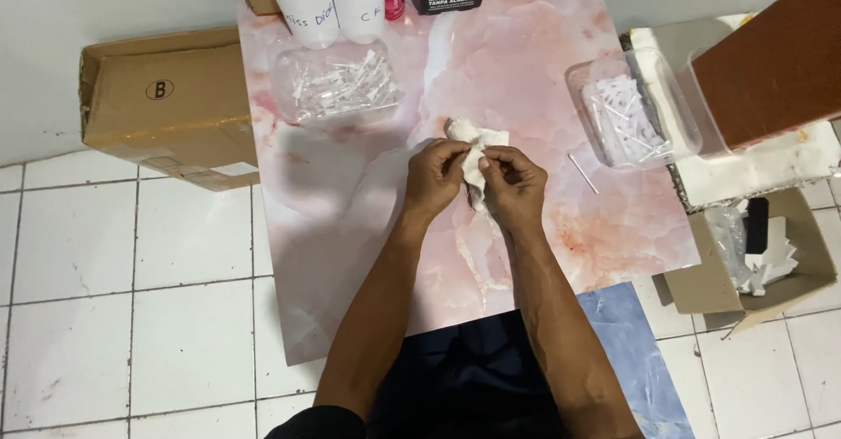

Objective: A person is seen sitting at a table, meticulously wrapping individual perfume tester sticks in small white cloths and placing them aside.

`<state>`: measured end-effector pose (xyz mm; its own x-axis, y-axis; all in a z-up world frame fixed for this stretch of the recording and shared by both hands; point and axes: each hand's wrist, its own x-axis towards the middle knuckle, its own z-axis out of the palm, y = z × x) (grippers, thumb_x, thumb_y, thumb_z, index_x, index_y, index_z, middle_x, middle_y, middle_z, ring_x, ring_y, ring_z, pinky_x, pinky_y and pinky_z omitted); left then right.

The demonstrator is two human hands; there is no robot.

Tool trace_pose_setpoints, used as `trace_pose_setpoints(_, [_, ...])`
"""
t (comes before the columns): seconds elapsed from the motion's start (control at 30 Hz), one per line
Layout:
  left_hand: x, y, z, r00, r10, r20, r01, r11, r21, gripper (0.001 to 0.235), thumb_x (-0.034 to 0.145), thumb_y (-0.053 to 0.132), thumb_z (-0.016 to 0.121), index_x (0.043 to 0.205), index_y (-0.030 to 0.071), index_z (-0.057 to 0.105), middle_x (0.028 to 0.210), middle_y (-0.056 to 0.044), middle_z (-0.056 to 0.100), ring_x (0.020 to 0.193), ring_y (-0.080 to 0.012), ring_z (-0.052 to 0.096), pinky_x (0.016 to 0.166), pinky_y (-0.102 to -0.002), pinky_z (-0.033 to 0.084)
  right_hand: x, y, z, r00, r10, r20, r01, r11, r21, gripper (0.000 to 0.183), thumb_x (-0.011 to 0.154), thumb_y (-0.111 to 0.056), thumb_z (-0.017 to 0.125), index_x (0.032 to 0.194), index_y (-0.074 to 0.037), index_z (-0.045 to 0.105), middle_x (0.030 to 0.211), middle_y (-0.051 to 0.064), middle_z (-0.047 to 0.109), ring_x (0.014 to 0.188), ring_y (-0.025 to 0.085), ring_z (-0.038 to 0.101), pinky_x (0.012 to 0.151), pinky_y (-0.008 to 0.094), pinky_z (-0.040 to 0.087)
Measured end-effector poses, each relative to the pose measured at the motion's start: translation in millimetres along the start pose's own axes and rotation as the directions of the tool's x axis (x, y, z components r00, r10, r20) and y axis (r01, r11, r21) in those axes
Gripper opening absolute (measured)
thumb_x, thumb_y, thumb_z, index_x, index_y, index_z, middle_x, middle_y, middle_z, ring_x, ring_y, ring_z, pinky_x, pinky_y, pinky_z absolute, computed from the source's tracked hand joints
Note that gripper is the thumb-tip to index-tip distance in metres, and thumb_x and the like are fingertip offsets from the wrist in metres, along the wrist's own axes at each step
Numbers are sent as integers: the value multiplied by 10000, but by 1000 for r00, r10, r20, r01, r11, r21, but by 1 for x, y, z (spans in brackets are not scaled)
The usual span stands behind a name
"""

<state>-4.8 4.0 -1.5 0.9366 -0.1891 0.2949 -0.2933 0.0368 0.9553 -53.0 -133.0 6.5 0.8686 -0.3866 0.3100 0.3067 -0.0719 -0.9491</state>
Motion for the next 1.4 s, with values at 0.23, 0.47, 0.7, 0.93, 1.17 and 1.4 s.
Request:
trace_pose_setpoints(0.23, [6, 6, -4, 941, -339, 0, 339, 941, 2, 306, 991, 328, 636, 930, 55, 760, 557, -74, 608, 507, -151, 645, 515, -279, 511, -5, 1, 6, 999, -47, -16, 48, 998, 44, 303, 838, 92, 818, 1119, 48, 713, 981, 88, 679, 861, 95, 645, 740, 176, 525])
trace_pose_setpoints(0.47, [15, -43, -2, 927, -372, 37, 373, 928, -17, 263, 956, 254, 627, 822, 57, 739, 518, -90, 569, 475, -115, 567, 469, -241, 449, -3, -15, 4, 969, -219, 118, 236, 959, -156, 122, 885, 43, 805, 997, 46, 758, 953, 163, 695, 842, 190, 655, 729, 302, 549])
trace_pose_setpoints(0.7, [11, 33, -13, 912, -395, 105, 403, 913, -65, 252, 930, 179, 643, 1036, -22, 753, 697, -133, 668, 572, -131, 648, 559, -252, 554, -7, 13, -1, 990, -39, 134, 40, 999, -3, 116, 904, 55, 738, 1004, 45, 681, 848, 73, 600, 745, 80, 525, 669, 232, 488])
trace_pose_setpoints(0.93, [6, 15, -4, 939, -314, 140, 339, 913, -228, 211, 967, 61, 643, 1127, -48, 725, 847, -210, 715, 614, -205, 720, 576, -287, 614, 0, 2, -6, 980, 193, 52, -198, 972, 128, 126, 909, -29, 783, 977, 45, 705, 711, -1, 516, 643, 38, 534, 564, 196, 444])
trace_pose_setpoints(1.17, [1, -1, -2, 962, -222, 160, 262, 915, -306, 219, 878, -71, 716, 1088, -16, 743, 1106, -189, 739, 994, -206, 679, 882, -375, 591, 10, 3, -11, 972, 234, 33, -235, 944, 231, 86, 905, 12, 768, 946, 67, 717, 667, 44, 608, 587, 71, 613, 537, 207, 502])
trace_pose_setpoints(1.4, [2, -12, 5, 969, -232, 83, 246, 935, -258, 171, 901, 68, 813, 1040, -6, 749, 1084, -187, 740, 975, -197, 681, 850, -350, 606, 7, -6, -6, 995, 102, 3, -101, 987, 123, 57, 934, 0, 742, 972, 42, 735, 896, 154, 721, 842, 137, 668, 723, 291, 558])
